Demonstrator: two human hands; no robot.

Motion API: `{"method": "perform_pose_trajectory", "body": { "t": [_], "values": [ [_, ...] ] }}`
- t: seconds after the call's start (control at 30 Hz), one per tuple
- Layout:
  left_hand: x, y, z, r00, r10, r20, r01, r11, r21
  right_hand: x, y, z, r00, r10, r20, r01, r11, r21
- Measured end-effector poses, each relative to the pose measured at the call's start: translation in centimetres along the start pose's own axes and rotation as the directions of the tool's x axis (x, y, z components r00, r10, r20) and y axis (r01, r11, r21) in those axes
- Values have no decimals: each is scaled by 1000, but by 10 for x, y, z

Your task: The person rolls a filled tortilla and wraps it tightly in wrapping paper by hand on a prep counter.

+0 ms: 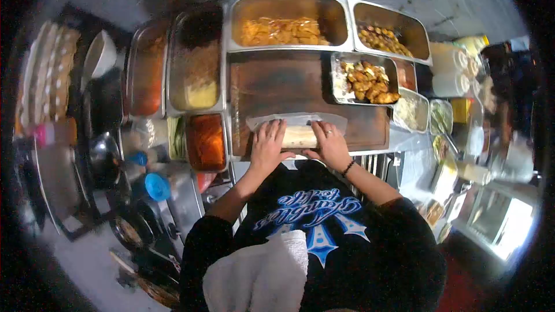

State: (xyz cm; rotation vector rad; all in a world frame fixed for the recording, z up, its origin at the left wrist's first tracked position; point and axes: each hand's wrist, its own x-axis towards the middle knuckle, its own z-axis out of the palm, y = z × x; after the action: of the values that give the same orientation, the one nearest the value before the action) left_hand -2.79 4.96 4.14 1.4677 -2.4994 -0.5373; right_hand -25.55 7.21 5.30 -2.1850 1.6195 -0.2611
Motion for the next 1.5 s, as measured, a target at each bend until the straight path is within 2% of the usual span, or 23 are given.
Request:
{"method": "perform_pose_trajectory", "body": {
  "t": [0.07,0.1,0.13,0.17,0.23,0.3,0.37,0.43,0.47,0.57,0.6,0.77,0.93,0.97,1.03,1.1,1.17,1.23,1.27,1.37,1.43,1.47,1.5],
  "values": [
    [8,4,1,998,60,19,-61,997,55,6,-5,-1,1000,16,-1,-16,1000,-19],
    [12,7,1,998,14,57,-20,994,104,8,-3,1,999,45,-13,-45,999,-16],
    [15,11,2,995,-35,91,21,987,157,10,1,5,998,-1,-56,0,1000,-26],
    [18,12,1,995,-11,103,-6,987,158,11,6,8,994,-51,-98,47,998,-40],
    [21,11,-2,986,-69,149,47,988,148,12,11,7,996,-47,-74,45,999,-20],
    [26,8,-3,990,-45,132,26,990,138,16,13,7,998,-58,16,58,998,15],
    [30,6,-4,987,-35,154,19,995,103,18,18,11,996,-85,-40,86,996,24],
    [32,5,-7,986,-26,167,10,995,98,19,21,10,995,-93,34,94,995,-34],
    [33,4,-9,984,-16,176,0,996,87,21,28,20,990,-136,-32,136,991,-1],
    [31,-1,-5,984,8,178,-20,998,63,25,26,2,987,-155,37,154,988,27],
    [33,0,-8,984,5,180,-16,998,62,26,25,3,986,-168,4,168,985,30],
    [36,9,-18,954,-91,284,70,994,84,27,25,1,989,-127,74,125,992,27],
    [33,0,-5,968,-49,246,34,997,68,31,-5,-20,970,32,241,-6,994,-111],
    [34,-2,-1,968,-36,247,16,996,84,31,-4,-16,967,30,254,-3,995,-104],
    [41,-1,-7,968,-21,248,1,997,78,31,6,-7,989,-54,139,74,986,-146],
    [48,-5,-5,930,-52,363,15,994,105,33,18,-1,981,-80,175,100,989,-111],
    [49,-8,-5,937,-22,348,-16,994,105,35,20,-3,968,-79,239,97,993,-66],
    [50,-4,-12,915,-51,401,3,993,119,35,20,-2,974,-99,205,117,990,-77],
    [47,-5,-10,938,-11,347,-39,990,136,36,21,-2,968,-74,241,100,990,-97],
    [44,-6,-6,939,-3,343,-66,979,191,37,23,0,959,-40,281,77,989,-122],
    [43,-8,-6,937,20,349,-92,977,191,38,23,-5,947,-56,316,81,994,-68],
    [43,-7,-6,939,12,345,-81,979,186,36,26,-3,965,-134,227,151,987,-58],
    [42,-7,-7,941,7,339,-72,981,181,37,27,-1,965,-133,225,150,987,-62]
  ]
}}
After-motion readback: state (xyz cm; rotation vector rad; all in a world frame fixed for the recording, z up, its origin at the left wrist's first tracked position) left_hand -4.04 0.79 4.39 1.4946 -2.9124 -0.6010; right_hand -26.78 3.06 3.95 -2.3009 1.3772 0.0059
